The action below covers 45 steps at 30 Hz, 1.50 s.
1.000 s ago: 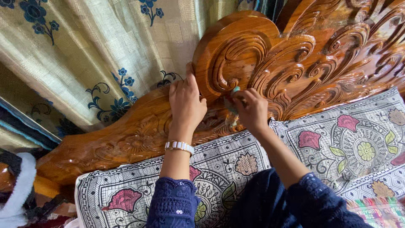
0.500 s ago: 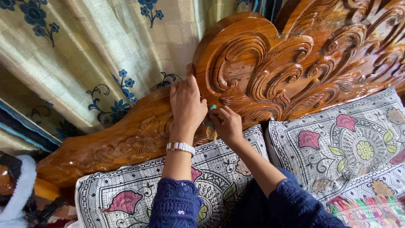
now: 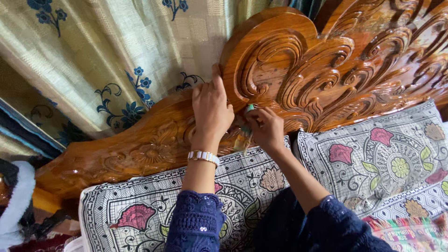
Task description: The person wipes a carved wooden headboard with a small green cloth, moving across the decorative patterns and cleaning the top edge.
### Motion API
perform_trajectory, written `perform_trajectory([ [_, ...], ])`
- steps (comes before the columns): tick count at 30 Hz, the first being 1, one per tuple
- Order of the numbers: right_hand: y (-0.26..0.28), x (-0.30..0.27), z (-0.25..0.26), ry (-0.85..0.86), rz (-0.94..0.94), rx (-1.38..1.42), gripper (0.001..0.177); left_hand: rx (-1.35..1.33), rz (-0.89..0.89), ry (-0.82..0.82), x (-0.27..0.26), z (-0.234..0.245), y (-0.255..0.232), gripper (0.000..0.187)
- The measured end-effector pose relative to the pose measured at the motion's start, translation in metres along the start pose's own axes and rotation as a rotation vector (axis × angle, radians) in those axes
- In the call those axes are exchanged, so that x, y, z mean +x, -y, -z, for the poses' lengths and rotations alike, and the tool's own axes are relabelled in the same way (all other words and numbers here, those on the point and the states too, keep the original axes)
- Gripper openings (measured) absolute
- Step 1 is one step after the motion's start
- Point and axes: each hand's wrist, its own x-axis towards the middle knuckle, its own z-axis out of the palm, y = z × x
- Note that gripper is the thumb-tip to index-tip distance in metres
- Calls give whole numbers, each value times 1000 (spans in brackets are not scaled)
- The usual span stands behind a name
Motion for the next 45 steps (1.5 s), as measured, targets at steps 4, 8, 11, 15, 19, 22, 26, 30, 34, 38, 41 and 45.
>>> perform_trajectory([
  [4,5,-4,-20,-54,33,-30,14,18,29,21,4,-1,-1,104],
  [8,8,-15,-26,206,102,-146,12,3,12,12,1,1,-4,106],
  [11,15,-19,-27,247,86,-57,13,18,15,6,-1,3,-1,105],
  [15,8,-17,-18,45,6,83,15,41,-9,-22,0,-1,1,103],
  [19,1,-7,-27,-57,-34,157,15,15,29,21,-2,-2,2,101],
  [22,7,-13,-42,-64,-33,82,18,113,-38,-68,0,-2,1,93],
  [26,7,-29,-63,-51,-138,98,13,38,-26,13,-7,-3,2,84],
  [30,3,-38,-77,81,-305,117,15,13,-159,-216,-53,-7,4,61],
  [34,7,-40,-74,431,-292,530,15,-249,102,-200,-142,-13,5,44],
  [38,19,-42,-51,595,-307,714,13,-555,365,-184,-174,-19,10,43],
  [41,36,-20,-27,648,-196,624,16,-572,242,-329,-160,-20,9,40],
  [45,69,38,24,563,420,78,16,-750,255,-362,-124,-14,8,27],
])
